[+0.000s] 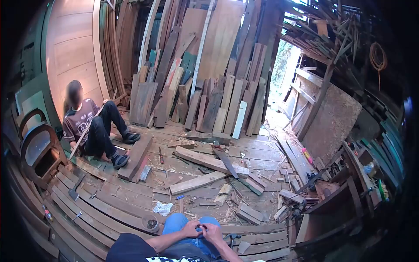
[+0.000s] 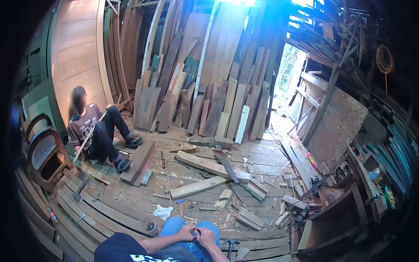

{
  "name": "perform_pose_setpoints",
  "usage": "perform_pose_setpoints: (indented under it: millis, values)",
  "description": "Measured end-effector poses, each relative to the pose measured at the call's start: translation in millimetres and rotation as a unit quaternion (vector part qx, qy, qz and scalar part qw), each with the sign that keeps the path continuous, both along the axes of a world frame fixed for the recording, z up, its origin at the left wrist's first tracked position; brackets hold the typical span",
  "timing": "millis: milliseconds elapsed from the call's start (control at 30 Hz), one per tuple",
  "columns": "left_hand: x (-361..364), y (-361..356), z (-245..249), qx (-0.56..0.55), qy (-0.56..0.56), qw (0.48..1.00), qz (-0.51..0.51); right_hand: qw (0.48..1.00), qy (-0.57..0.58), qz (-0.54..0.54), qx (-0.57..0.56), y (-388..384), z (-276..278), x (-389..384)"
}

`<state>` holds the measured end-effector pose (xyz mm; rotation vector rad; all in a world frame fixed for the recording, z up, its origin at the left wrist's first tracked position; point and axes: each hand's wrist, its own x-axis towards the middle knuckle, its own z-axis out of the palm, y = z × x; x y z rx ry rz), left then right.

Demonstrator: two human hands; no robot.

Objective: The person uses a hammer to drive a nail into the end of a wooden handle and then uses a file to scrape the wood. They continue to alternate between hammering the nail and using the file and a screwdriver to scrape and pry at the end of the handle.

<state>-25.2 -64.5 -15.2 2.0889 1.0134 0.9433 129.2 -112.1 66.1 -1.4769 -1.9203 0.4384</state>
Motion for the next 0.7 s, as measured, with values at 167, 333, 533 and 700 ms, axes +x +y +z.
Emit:
perform_pose_setpoints:
  millis: [167,333,533,700]
  values:
    - [-34,-3,-3,-0.135,0.062,0.984,-0.103,1.0,-0.006,-0.022,-0.013,-11,6,2]
    - [-46,-21,15,-0.136,0.085,0.986,-0.037,0.999,-0.041,-0.008,-0.028,-5,3,1]
    - [-44,-20,13,-0.141,0.078,0.986,-0.04,0.997,-0.06,-0.006,-0.052,0,13,-3]
    - [-47,-21,18,-0.145,0.083,0.985,-0.041,0.996,-0.061,-0.002,-0.064,-1,21,-5]
